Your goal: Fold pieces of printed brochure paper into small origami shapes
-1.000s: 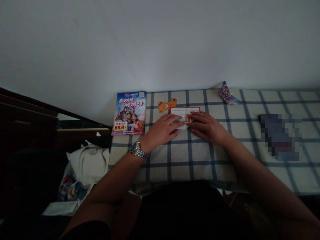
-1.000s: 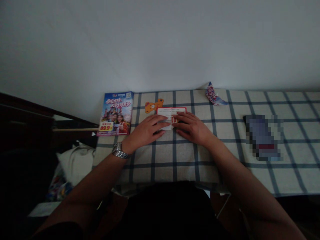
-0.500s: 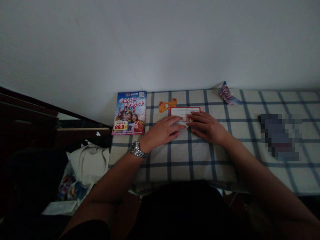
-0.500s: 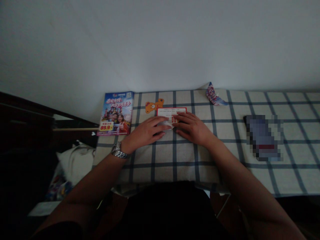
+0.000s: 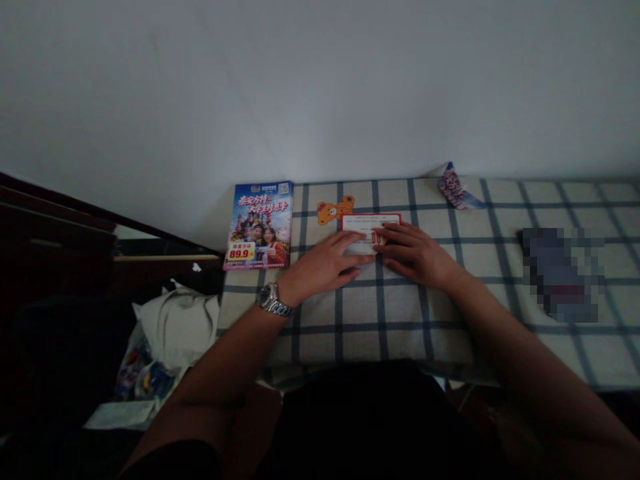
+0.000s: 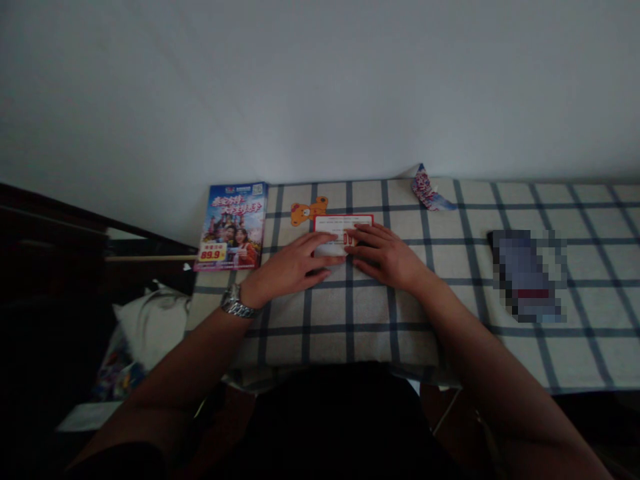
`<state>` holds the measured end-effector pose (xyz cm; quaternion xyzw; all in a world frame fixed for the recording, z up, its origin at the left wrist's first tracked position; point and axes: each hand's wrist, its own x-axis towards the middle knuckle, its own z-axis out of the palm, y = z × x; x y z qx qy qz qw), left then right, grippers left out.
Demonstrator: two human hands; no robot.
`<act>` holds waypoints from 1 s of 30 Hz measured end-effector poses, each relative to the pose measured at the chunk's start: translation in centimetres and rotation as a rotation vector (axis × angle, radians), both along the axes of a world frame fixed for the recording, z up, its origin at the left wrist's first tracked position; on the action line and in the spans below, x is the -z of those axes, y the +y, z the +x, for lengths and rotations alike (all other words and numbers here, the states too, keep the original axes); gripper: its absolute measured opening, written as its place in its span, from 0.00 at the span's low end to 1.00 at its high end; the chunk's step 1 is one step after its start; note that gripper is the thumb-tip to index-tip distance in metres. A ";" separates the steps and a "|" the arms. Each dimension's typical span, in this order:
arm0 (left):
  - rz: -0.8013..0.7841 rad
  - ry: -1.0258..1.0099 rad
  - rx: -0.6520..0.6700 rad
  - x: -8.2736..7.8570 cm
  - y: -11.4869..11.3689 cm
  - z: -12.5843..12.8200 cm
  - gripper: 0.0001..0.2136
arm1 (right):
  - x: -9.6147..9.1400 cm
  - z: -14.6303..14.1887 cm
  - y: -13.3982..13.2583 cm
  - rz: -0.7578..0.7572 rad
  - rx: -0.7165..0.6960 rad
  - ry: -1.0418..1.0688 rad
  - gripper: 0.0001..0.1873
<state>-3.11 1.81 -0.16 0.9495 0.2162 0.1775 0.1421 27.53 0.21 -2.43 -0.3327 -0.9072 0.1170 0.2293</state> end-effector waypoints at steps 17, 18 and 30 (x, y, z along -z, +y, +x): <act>0.007 0.013 -0.046 -0.2 -0.6 0.4 0.17 | -0.2 -0.2 0.0 0.005 0.020 0.015 0.18; 0.010 0.014 -0.046 -0.2 -0.6 0.4 0.17 | -0.2 -0.2 0.0 0.010 0.020 0.014 0.18; 0.043 0.030 -0.025 0.0 -0.5 0.5 0.17 | -0.3 -0.4 0.0 0.000 0.019 0.009 0.18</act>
